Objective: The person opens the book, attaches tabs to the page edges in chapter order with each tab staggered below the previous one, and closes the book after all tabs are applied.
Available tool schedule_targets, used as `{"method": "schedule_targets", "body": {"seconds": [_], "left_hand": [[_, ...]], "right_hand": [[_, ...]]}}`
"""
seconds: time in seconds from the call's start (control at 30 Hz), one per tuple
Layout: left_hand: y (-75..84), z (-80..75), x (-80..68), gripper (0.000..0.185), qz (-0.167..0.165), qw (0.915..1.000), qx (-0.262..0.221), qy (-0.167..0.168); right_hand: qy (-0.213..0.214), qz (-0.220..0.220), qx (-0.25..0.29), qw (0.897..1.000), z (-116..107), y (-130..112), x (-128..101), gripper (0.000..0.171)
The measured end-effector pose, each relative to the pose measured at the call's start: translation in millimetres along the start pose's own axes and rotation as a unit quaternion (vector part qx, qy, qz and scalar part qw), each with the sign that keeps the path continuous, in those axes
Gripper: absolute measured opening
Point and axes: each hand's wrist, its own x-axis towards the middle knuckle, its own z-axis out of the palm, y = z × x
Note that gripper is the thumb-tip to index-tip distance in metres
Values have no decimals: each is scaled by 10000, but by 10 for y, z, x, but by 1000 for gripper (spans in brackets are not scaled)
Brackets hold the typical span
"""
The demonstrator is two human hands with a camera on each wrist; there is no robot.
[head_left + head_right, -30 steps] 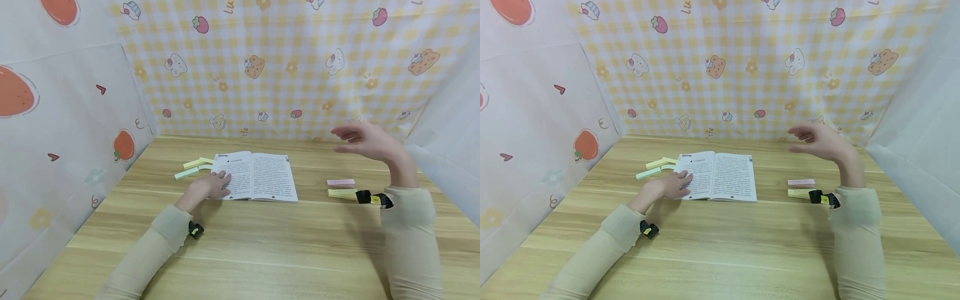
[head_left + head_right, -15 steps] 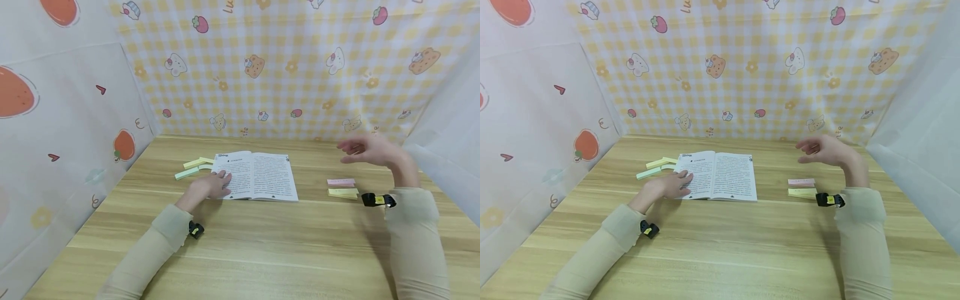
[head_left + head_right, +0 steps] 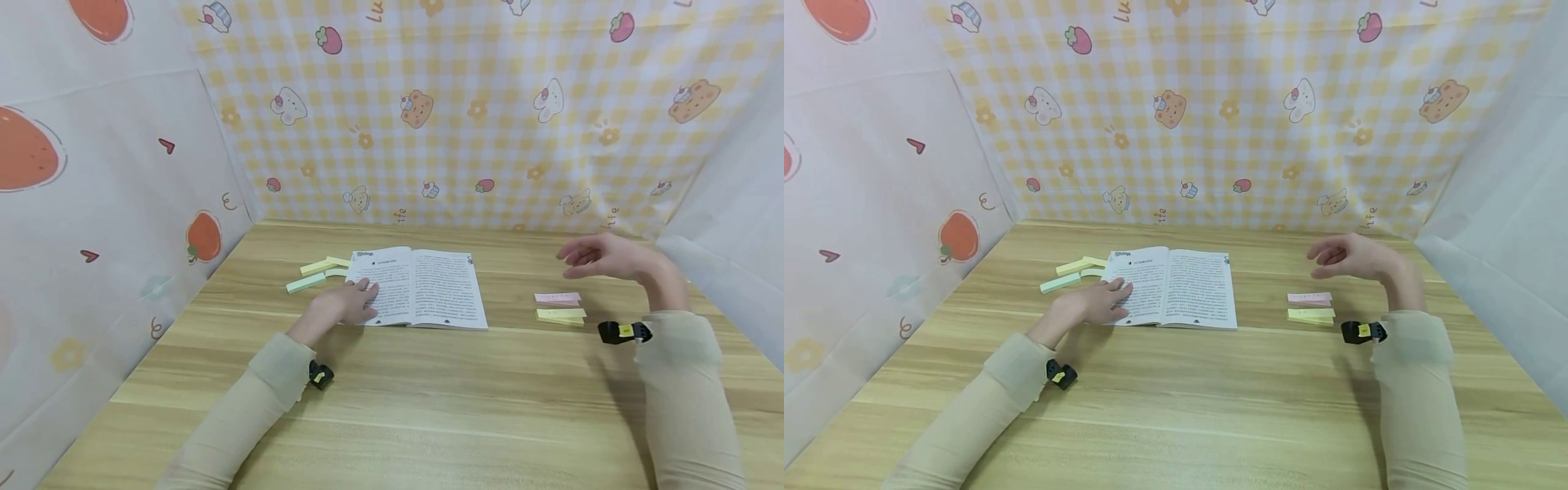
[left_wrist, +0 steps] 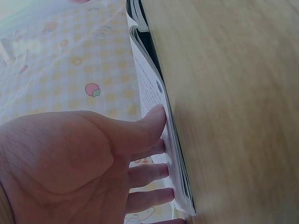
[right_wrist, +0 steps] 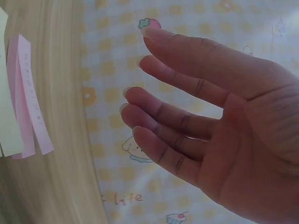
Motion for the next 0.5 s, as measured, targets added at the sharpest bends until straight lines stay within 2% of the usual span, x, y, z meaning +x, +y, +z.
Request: {"method": "schedule_targets", "body": {"seconds": [0.2, 0.5], "left_hand": [[1, 4, 2, 63, -1, 10000, -18, -6], [0, 0, -1, 63, -24, 10000, -4, -35]], "right_hand": [[-263, 261, 272, 9989, 42, 89, 14, 43], [-749, 341, 647, 9945, 106, 258, 39, 39]]}}
